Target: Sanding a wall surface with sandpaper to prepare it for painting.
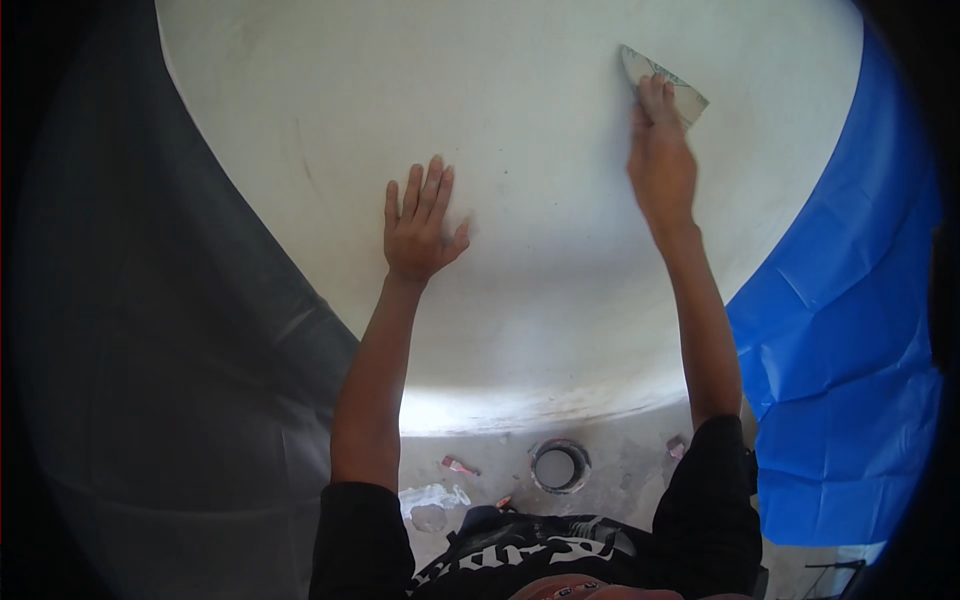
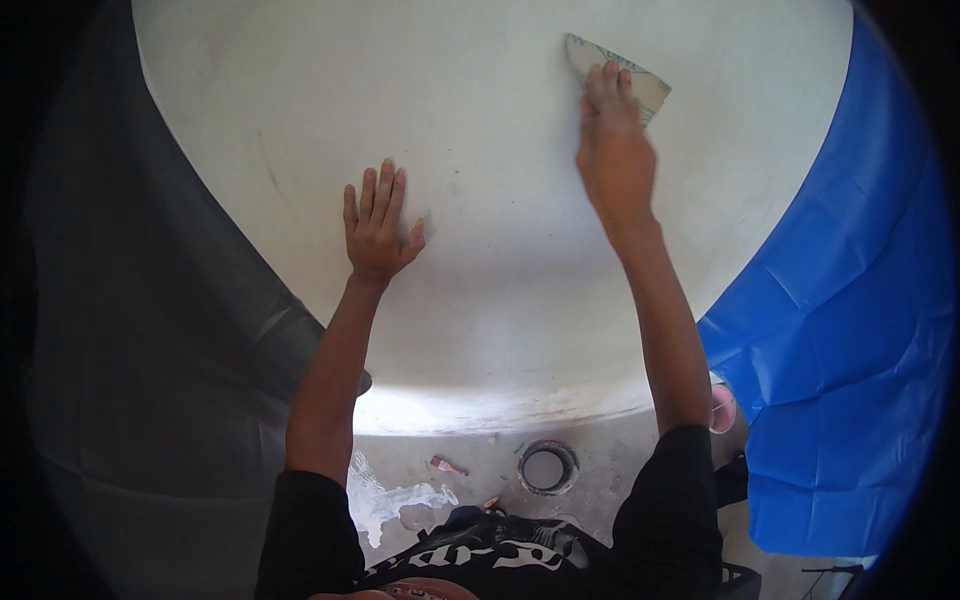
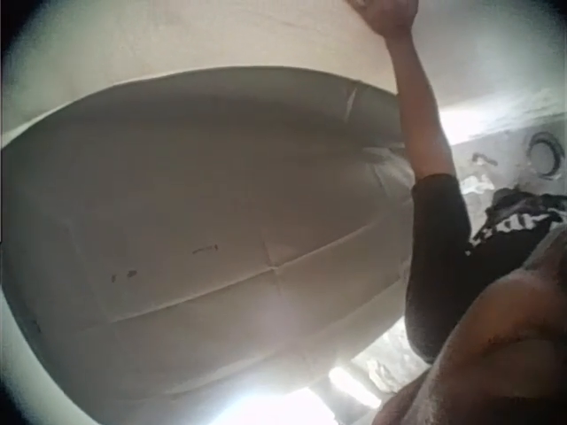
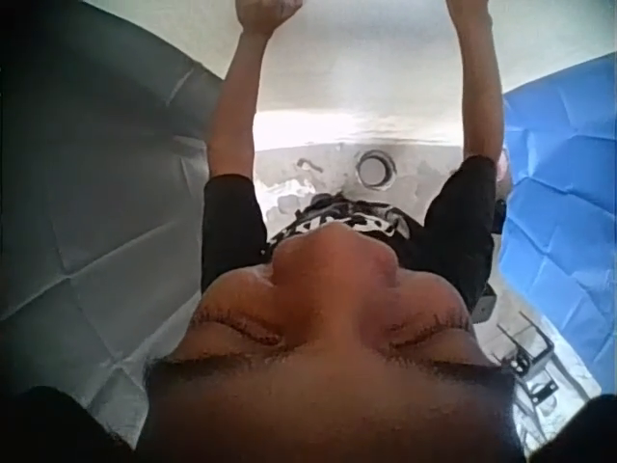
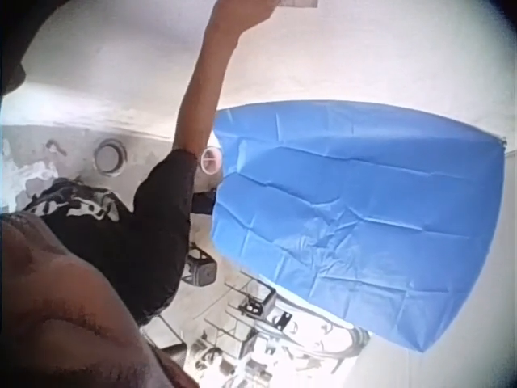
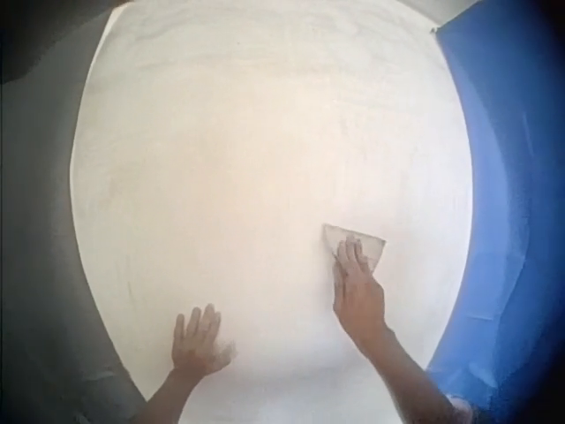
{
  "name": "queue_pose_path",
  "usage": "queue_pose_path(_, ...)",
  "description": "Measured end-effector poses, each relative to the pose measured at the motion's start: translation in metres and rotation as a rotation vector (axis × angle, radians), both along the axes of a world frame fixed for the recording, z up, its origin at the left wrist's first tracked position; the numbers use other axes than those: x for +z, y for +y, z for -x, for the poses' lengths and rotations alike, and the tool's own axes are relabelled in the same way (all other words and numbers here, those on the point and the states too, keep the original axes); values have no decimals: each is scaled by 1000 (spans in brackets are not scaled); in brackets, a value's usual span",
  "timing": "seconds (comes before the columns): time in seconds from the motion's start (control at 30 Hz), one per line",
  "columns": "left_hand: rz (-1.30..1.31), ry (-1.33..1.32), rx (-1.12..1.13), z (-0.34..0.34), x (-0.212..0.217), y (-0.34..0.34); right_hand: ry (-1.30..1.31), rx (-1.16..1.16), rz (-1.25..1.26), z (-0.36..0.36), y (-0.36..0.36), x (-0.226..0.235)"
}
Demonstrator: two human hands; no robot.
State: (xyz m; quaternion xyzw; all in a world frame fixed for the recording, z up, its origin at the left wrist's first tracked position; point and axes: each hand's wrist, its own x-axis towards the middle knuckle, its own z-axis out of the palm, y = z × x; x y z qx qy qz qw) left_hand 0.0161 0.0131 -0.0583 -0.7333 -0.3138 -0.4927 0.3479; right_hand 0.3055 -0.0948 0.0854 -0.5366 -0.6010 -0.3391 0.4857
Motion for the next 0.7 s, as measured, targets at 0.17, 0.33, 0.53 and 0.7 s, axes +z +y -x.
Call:
queue_pose_path(0.17, 57, -14, -79, -1, 15, -16, -525, -19, 144, 12, -3, -85)
queue_pose_path(0.33, 738, -283, -933, 13, -31, -84, -173, 664, 487, 25, -64, -135)
queue_pose_path(0.53, 1513, -642, -1395, 25, -76, -198, 346, 1072, 1155, 63, -95, -93)
queue_pose_path(0.7, 1193, -561, -979, 35, -41, -200, 208, 1025, 1132, 99, -70, -62)
